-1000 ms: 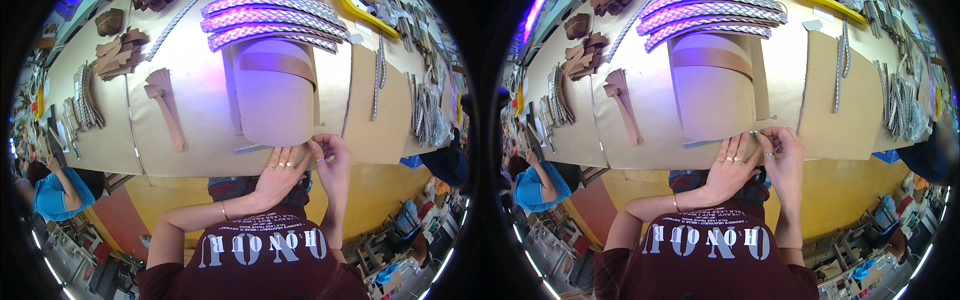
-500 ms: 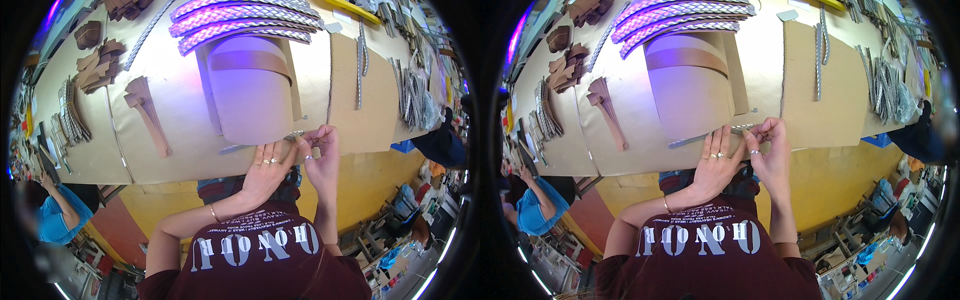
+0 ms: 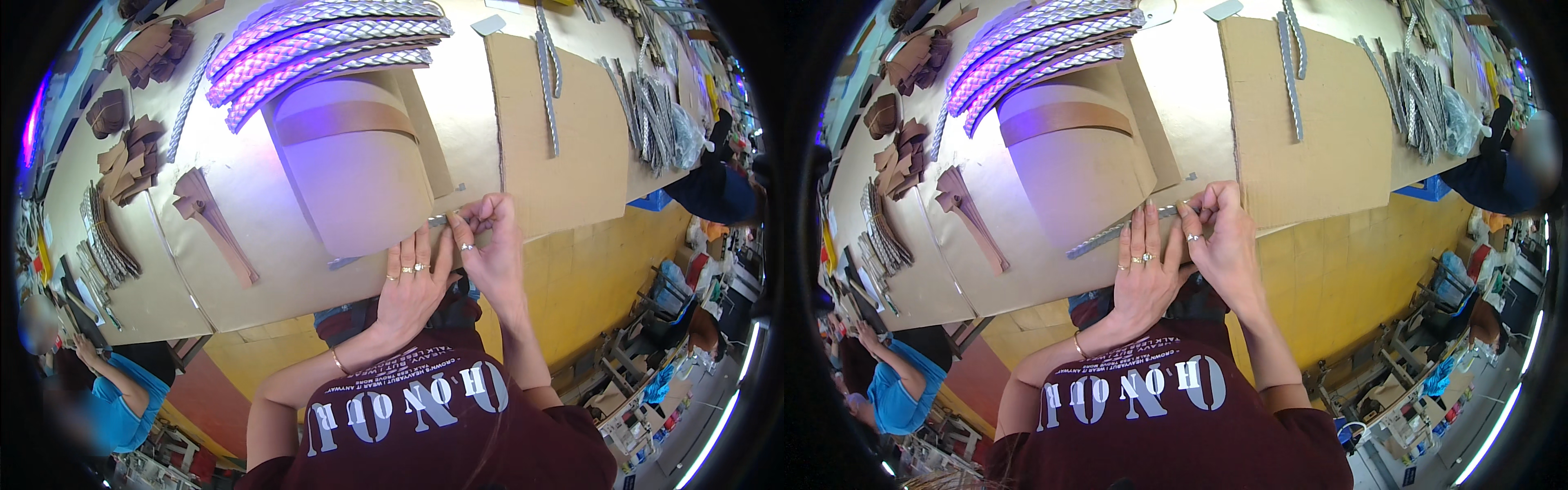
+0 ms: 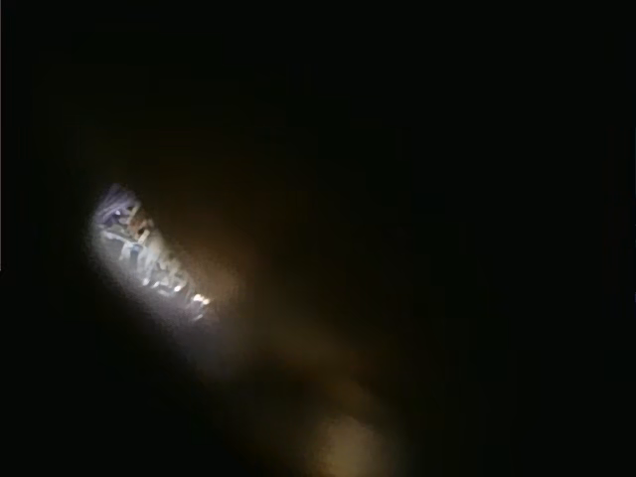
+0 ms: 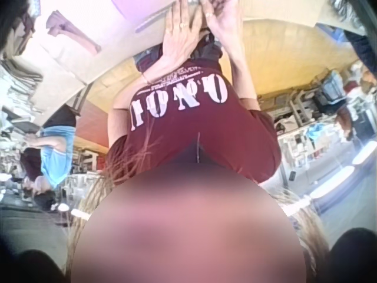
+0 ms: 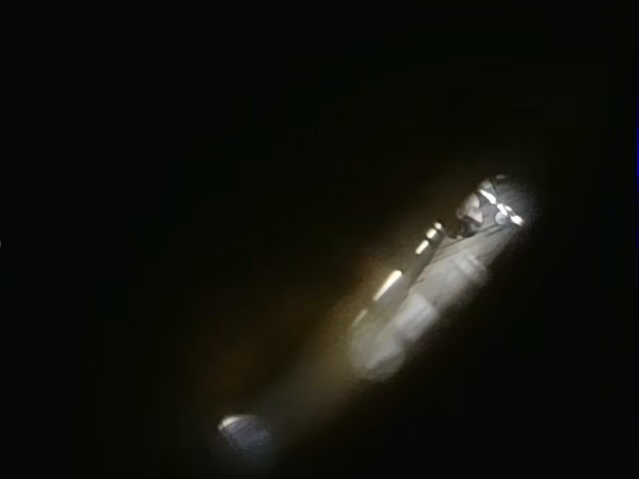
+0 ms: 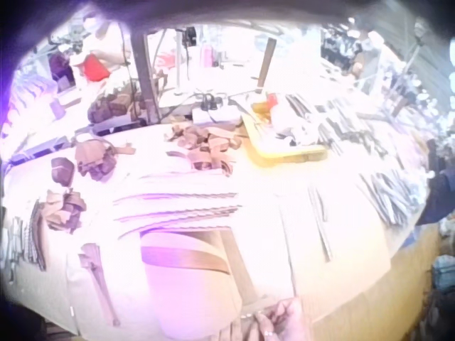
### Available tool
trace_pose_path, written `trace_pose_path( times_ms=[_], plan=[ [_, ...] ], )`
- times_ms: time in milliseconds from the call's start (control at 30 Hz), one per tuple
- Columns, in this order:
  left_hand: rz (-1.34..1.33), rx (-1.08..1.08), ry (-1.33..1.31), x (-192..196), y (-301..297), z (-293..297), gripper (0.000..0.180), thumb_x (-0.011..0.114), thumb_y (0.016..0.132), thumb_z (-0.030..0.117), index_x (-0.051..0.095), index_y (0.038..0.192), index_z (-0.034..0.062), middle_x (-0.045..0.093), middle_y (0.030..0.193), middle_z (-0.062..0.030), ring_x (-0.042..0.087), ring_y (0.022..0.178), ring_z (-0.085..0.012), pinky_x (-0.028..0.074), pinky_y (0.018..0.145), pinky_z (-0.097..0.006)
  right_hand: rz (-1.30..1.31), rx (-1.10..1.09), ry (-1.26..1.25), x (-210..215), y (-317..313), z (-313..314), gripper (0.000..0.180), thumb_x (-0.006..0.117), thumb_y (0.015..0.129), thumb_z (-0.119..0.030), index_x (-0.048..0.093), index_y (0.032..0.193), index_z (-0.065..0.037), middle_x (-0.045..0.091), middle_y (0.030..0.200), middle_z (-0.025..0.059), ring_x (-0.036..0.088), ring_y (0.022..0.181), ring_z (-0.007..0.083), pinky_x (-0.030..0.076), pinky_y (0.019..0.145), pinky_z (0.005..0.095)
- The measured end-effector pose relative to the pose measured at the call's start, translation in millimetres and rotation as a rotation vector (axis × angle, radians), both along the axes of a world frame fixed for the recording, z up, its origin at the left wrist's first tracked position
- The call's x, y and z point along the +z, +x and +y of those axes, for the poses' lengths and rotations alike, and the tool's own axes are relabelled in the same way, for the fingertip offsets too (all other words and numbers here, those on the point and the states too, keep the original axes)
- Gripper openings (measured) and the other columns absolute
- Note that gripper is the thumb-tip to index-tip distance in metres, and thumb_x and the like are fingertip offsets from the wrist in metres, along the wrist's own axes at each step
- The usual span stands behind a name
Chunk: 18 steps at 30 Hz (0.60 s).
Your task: The person wraps braided cords around a cylindrical cardboard form, then uses a UV lamp to cure the wrapped sections. They repeat this process with multiple cords, occasionally adjusting the form and handling additional cords from the table.
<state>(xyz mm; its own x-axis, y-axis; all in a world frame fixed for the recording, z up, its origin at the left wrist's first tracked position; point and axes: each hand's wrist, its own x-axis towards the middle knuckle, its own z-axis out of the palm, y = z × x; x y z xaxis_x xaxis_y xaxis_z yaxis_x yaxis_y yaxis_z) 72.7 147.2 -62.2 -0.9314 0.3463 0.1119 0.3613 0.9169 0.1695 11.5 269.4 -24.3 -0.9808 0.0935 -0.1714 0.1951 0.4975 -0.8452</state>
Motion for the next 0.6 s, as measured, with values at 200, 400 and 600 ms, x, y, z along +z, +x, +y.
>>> trace_pose_path(
  times_ms=[200, 400, 600],
  plan=[
    [-0.038, 0.023, 0.048, 5.4, -2.1, -2.4, 0.080, 0.071, 0.074, 0.049, 0.050, 0.134, -0.0002, 0.046, 0.143, -0.0213, 0.044, 0.133, -0.0312, 0.031, 0.113, -0.042, 0.029, -0.004, 0.041, -2.2, 0.4, -2.9, 0.025, 0.066, 0.087, -0.001, 0.042, 0.093, -0.003, 0.056, 0.072, 0.0093, 0.049, 0.060, 0.0182, 0.046, 0.057, 0.0315],
    [-0.018, 0.044, -0.006, 6.9, -4.3, 1.7, 0.084, 0.072, 0.072, 0.048, 0.049, 0.136, -0.0009, 0.046, 0.143, -0.0197, 0.044, 0.133, -0.0307, 0.032, 0.113, -0.042, 0.067, 0.014, 0.146, -3.1, 3.0, -5.6, 0.024, 0.068, 0.086, -0.003, 0.045, 0.095, -0.003, 0.057, 0.073, 0.0086, 0.054, 0.061, 0.0184, 0.047, 0.058, 0.0323],
    [-0.020, 0.034, -0.064, 7.7, -4.2, 1.8, 0.085, 0.068, 0.074, 0.056, 0.050, 0.135, -0.0003, 0.048, 0.142, -0.0191, 0.046, 0.132, -0.0315, 0.035, 0.111, -0.043, 0.027, -0.062, 0.017, 1.4, 1.0, 3.4, 0.025, 0.068, 0.087, -0.002, 0.047, 0.102, -0.002, 0.059, 0.077, 0.0062, 0.055, 0.066, 0.0151, 0.048, 0.062, 0.0296]
  ],
)
